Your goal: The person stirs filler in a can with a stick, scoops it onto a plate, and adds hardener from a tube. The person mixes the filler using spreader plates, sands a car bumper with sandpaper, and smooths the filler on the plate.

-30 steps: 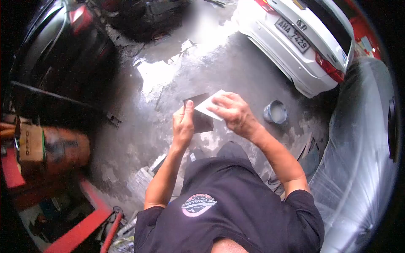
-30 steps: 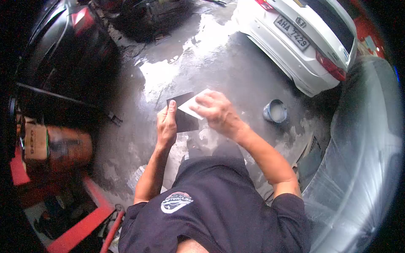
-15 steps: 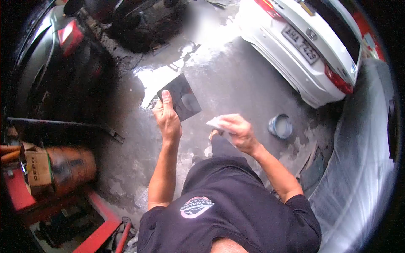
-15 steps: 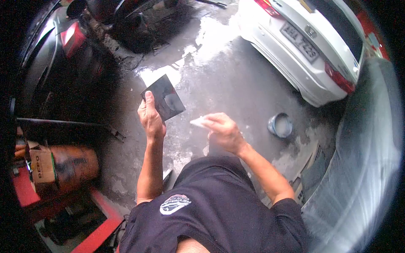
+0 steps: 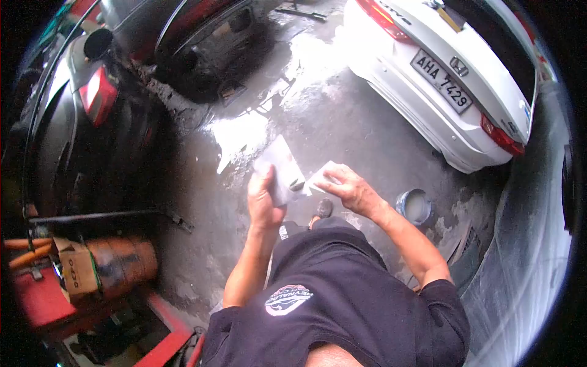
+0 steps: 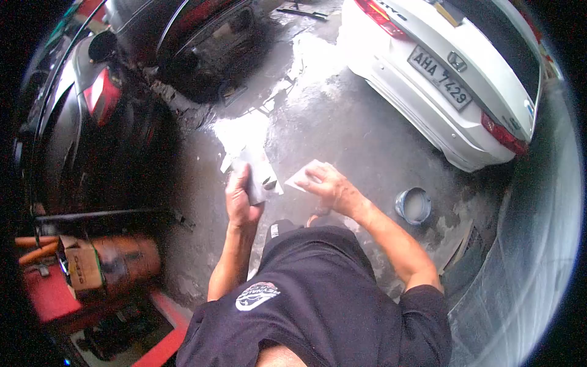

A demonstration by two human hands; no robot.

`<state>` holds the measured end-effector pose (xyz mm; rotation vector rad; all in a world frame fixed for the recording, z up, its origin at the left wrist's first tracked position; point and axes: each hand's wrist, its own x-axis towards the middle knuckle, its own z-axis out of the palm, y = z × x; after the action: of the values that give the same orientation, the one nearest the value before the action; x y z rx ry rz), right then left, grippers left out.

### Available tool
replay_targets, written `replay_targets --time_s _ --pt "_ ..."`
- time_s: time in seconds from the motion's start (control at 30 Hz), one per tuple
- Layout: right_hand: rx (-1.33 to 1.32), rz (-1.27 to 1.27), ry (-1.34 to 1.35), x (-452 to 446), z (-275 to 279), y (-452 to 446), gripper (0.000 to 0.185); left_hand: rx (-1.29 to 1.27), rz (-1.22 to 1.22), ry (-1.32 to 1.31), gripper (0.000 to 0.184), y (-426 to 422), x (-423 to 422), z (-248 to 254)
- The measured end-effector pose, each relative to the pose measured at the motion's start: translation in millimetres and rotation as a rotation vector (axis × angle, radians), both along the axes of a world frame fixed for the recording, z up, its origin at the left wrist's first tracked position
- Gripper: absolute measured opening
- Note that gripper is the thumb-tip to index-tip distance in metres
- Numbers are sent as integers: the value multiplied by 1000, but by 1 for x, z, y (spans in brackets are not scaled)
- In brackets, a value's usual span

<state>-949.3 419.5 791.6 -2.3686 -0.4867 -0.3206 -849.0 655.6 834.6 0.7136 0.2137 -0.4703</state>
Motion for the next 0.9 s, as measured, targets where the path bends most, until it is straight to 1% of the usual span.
replay_targets --time_s 0.03,0.07,0.1,0.13,0.17,0.2,0.23,0.27,0.3,0.33,0.37,0.4,0.43,0.47,0.5,0.53,0.57,0.63,0.67,0.7,0.73,0.77,0.8,0.83,0.87,0.9 --pt "-101 4 100 2 2 -9 56 84 39 -97 21 -13 8 19" --pt "-2 -124 78 9 5 -15 51 172 26 -181 18 -22 19 20" --pt "-12 -130 69 18 10 -27 51 261 21 -262 20 -29 29 19" --pt "-67 -191 -60 29 44 -28 49 254 10 -265 20 -35 32 17" --pt "-127 -264 -197 40 70 -28 47 505 -58 -350 32 -42 37 14" --pt "-208 -243 -261 51 83 -28 43 747 -128 -450 52 -54 44 10" --pt "-242 -242 -237 58 85 -24 43 832 -72 -621 39 -68 45 2" --pt "-278 -243 -211 59 84 -18 44 818 -42 -592 40 -79 49 -2" --pt "-193 -247 -169 58 81 -16 44 803 -12 -558 40 -89 52 -4" --pt "-148 -245 -147 55 60 -13 44 775 -26 -581 40 -99 58 -3" --pt "-163 -261 -130 53 56 -10 45 722 1 -509 40 -107 63 -3" --pt "-167 -291 -164 51 55 -11 42 676 27 -431 41 -113 70 -4" --pt "-164 -319 -191 51 52 -13 40 671 14 -436 41 -117 76 -6" --pt "-162 -333 -187 52 47 -16 40 798 -10 -482 41 -118 83 -11" --pt "-159 -349 -117 52 41 -21 44 922 -38 -531 41 -119 92 -16" --pt "-160 -370 -50 54 34 -28 49 805 -71 -505 40 -119 107 -27" --pt "-166 -399 -51 56 26 -38 49 792 -95 -519 40 -125 120 -26" --pt "-106 -354 131 69 14 -54 53 434 -22 -367 37 -135 150 -23" --pt "-102 -382 127 82 27 -56 53 394 -103 -457 32 -130 168 -18" --pt "30 -412 -4 97 43 -60 54 387 -121 -465 32 -130 185 -25" --pt "163 -436 -131 111 59 -56 56 366 -275 -341 29 -128 202 -38" --pt "165 -449 -127 125 71 -47 56 345 -425 -212 26 -127 215 -42" --pt "142 -389 -213 143 82 -36 57 235 -432 -137 24 -133 220 -47" --pt "117 -329 -299 159 86 -29 57 219 -402 -10 24 -135 224 -45" --pt "27 -327 -254 172 76 -22 56 168 -443 77 25 -134 236 -42" --pt "31 -341 -246 185 66 -18 56 121 -484 166 29 -131 249 -38"
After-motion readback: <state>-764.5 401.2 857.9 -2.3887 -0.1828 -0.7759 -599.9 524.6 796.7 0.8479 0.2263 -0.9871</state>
